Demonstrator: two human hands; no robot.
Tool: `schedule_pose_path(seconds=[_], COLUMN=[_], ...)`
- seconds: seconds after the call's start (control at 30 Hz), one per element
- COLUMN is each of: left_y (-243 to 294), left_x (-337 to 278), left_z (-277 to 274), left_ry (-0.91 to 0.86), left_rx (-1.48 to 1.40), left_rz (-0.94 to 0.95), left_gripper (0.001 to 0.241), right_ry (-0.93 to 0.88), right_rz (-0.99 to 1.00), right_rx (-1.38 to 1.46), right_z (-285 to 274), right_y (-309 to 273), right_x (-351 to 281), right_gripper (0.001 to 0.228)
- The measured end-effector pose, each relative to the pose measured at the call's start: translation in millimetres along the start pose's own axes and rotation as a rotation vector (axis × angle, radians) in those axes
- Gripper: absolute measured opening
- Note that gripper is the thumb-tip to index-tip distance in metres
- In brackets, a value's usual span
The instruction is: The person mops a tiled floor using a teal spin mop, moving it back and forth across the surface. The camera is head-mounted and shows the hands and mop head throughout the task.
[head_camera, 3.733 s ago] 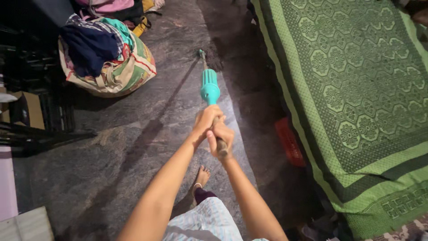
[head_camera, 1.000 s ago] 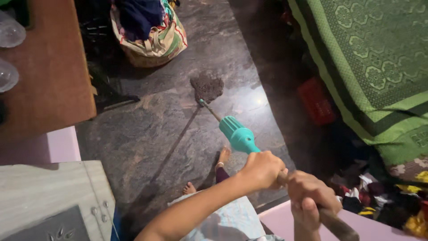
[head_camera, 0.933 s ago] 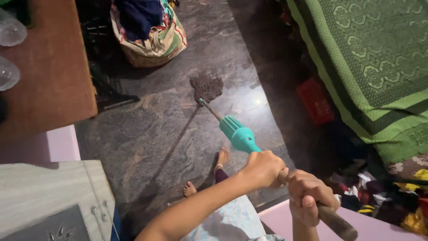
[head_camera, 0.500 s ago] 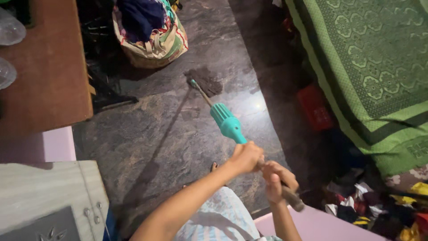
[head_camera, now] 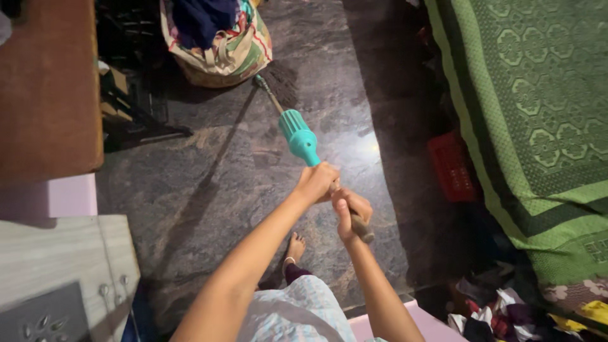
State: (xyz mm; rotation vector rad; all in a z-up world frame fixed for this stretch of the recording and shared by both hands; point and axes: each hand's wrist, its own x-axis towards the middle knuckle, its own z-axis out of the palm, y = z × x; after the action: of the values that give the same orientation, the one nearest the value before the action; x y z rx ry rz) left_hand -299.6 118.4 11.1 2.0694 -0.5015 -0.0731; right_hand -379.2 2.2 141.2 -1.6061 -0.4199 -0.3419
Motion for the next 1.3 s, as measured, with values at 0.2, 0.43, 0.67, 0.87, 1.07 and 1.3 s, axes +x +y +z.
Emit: schedule_pose_path(seconds=[0.2, 0.43, 0.67, 0.87, 1.07, 1.3], left_y=[57.2, 194.4, 288.9, 269.3, 229.4, 187.8], left_x=[-85.7, -188.1, -316.7, -351.2, -310.9, -258.9], left_z=[-9.6, -37.9, -100.8, -99.7, -45.1, 0.0], left_ry=[0.037, 0.028, -0.13, 0.093, -0.069, -0.137], left_rx=[-0.012, 0.136, 0.086, -0.134, 0.092, 0.154], left_rz=[0.018, 0.088, 0.074, 0.275, 0.131, 0.104], left_gripper=[0.004, 0.019, 0.025, 0.018, 0.017, 0.013], right_ry=[-0.039, -0.097, -0.023, 0.054, 0.027, 0.236], right_rz=[0.014, -0.095, -0.257, -0.332, -0.39, -0.335], right_rx=[-0.019, 0.033, 0.168, 0.244, 0.275, 0.233], right_z=[13.3, 25.1, 82.6, 85.4, 38.2, 9.3], right_y=[-76.7, -233.0, -344.1, -331.8, -296.7, -242.6], right_x=[-51.1, -100.1, -172.5, -200.8, -208.6, -205.9], right_gripper=[0.042, 0.039, 0.047, 0.049, 0.039, 0.038])
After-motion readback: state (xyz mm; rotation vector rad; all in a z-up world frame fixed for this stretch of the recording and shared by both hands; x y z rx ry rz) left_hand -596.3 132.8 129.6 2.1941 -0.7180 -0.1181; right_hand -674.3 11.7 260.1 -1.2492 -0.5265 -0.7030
